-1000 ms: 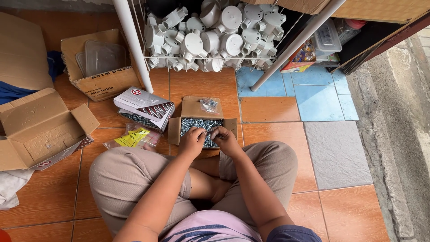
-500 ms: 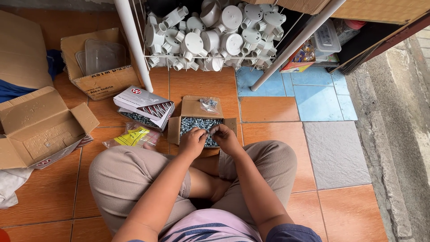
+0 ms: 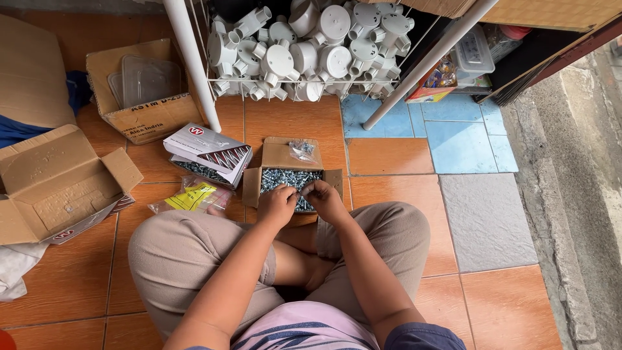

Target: The person sits on the floor and sorts small screws from a cardboard box into a clear plastic bag using their hands. They pick up individual screws and place them into the bag, occasionally adjusting the bag's position.

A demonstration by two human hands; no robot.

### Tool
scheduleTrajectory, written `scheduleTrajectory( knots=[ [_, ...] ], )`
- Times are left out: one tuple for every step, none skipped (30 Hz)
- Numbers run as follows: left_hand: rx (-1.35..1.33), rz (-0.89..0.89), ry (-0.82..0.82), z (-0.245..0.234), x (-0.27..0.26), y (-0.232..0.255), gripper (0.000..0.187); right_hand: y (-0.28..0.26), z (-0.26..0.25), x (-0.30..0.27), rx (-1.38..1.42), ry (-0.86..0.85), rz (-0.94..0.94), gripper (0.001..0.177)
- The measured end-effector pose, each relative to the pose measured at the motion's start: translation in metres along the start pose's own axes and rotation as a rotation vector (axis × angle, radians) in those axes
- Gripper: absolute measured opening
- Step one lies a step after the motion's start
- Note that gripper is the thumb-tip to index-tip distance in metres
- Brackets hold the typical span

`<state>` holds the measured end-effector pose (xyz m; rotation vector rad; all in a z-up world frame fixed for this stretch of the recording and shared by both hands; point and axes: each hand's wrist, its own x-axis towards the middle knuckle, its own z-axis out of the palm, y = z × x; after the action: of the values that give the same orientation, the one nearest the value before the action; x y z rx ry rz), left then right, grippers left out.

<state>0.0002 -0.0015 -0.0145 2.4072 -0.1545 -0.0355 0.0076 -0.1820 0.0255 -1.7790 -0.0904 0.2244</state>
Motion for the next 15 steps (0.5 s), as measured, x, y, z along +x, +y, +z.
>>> scheduleTrajectory(
  knots=[
    [-0.001,0.000,0.001,-0.001,0.001,0.000,0.018,0.005,0.000,0.000,-0.001,0.000,-0.001,0.008],
    [-0.008,0.001,0.000,-0.001,0.001,0.000,0.017,0.011,0.000,0.001,-0.006,0.036,0.018,0.016],
    [-0.016,0.001,-0.001,-0.001,0.000,0.000,0.016,0.017,0.000,0.000,-0.010,0.072,0.037,0.030],
    [-0.016,0.000,-0.002,-0.001,0.001,0.000,0.016,0.006,-0.001,-0.002,-0.011,0.072,0.038,0.030],
    [-0.024,0.010,0.003,0.000,0.001,0.000,0.016,-0.004,-0.002,-0.005,-0.083,0.065,0.100,0.027],
    [-0.032,0.020,0.009,0.000,0.001,0.000,0.017,-0.015,-0.002,-0.007,-0.155,0.058,0.161,0.029],
    [-0.032,0.021,0.009,-0.002,0.001,0.002,0.017,-0.012,-0.003,-0.007,-0.155,0.060,0.160,0.029],
    [-0.007,0.022,0.004,-0.004,0.001,0.003,0.017,-0.009,-0.003,-0.007,-0.203,0.050,0.181,0.026],
    [0.019,0.024,-0.001,-0.006,0.001,0.004,0.017,-0.006,-0.003,-0.007,-0.251,0.040,0.202,0.027],
    [0.019,0.025,0.000,-0.007,0.001,0.005,0.017,-0.005,-0.002,-0.005,-0.251,0.041,0.201,0.027],
    [0.019,0.006,-0.017,-0.008,0.001,0.006,0.018,-0.004,0.000,-0.004,-0.155,0.028,0.166,0.017],
    [0.020,-0.013,-0.035,-0.009,0.000,0.007,0.020,-0.003,0.001,-0.003,-0.060,0.016,0.130,0.012],
    [0.020,-0.013,-0.035,-0.009,0.000,0.007,0.020,0.001,0.000,-0.002,-0.060,0.016,0.131,0.012],
    [-0.017,-0.031,-0.027,-0.010,0.000,0.007,0.020,0.004,-0.001,-0.001,-0.035,0.009,0.110,0.008],
    [-0.055,-0.050,-0.019,-0.010,0.000,0.008,0.021,0.007,-0.002,0.001,-0.010,0.002,0.090,0.008]
  ],
)
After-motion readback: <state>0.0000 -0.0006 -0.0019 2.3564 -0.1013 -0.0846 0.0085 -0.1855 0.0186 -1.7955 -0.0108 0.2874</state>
